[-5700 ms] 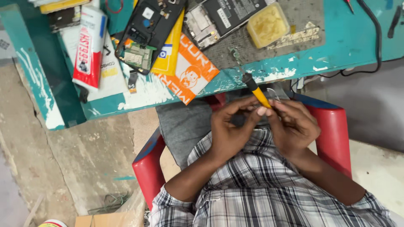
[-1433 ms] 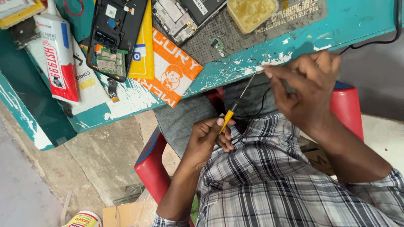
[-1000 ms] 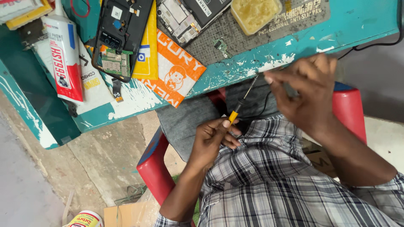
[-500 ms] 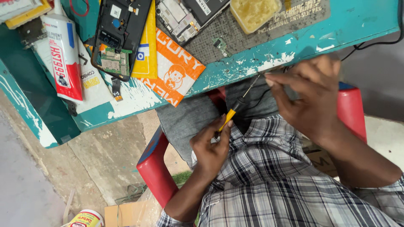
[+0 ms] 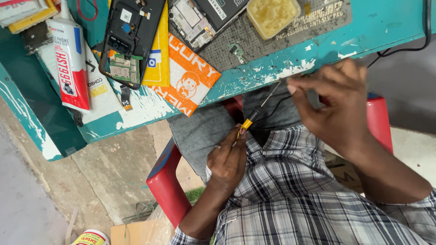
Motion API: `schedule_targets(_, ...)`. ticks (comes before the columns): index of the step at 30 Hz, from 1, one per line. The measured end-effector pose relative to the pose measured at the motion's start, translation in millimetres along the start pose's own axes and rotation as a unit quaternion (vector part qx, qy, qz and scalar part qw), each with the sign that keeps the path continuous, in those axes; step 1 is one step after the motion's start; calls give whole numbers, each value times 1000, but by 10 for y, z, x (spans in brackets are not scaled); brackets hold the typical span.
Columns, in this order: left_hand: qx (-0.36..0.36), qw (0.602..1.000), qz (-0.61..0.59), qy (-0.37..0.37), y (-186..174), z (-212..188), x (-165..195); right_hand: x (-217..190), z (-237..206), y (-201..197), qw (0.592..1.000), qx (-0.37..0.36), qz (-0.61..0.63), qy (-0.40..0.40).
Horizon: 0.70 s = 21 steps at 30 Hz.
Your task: The person sits at a repair bench working on a disassembled smartphone. They hold a small phone component and use a screwdriver to pry and work on it, then set the component down, pick up the phone body resting on their lap, pour liquid from a bottle onto it, and press and fit parts of the phone together by hand.
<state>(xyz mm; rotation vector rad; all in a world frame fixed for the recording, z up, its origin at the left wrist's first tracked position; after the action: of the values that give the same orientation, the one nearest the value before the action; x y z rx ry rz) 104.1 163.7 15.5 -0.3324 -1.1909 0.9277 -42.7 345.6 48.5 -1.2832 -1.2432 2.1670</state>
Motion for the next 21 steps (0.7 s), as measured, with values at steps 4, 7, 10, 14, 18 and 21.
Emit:
schedule_targets(4, -4, 1000, -12, -15, 11, -14, -20, -11, -4, -9, 999, 33, -30, -29)
schedule_targets(7, -9, 992, -66, -103, 36, -40, -82, -8, 4, 21, 999, 20, -27, -18)
schedule_targets(10, -20, 972, -161, -169, 53, -59, -138, -41, 23, 24, 997, 31, -57, -33)
schedule_targets(14, -30, 967, -163, -192, 74, -38, -167, -75, 13, 18, 996, 53, -42, -62)
schedule_targets(18, -27, 969, -156, -188, 67, -40, -147, -29, -19, 30, 995, 65, -57, -59)
schedule_targets(21, -19, 970, -158, -185, 58, -57, -139, 28, -52, 50, 997, 47, -55, -23)
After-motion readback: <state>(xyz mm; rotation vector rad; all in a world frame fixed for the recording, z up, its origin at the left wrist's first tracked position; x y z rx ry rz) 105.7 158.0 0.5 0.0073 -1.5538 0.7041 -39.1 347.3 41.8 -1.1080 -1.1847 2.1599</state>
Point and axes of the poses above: each hand's wrist, its own z-axis towards the middle knuckle, its own y-axis out of the palm, x = y × z, the point moved 5 cm from there along z, towards the middle knuckle, and after that the axes turned 6 degrees about -y, right-handed, at the moved point
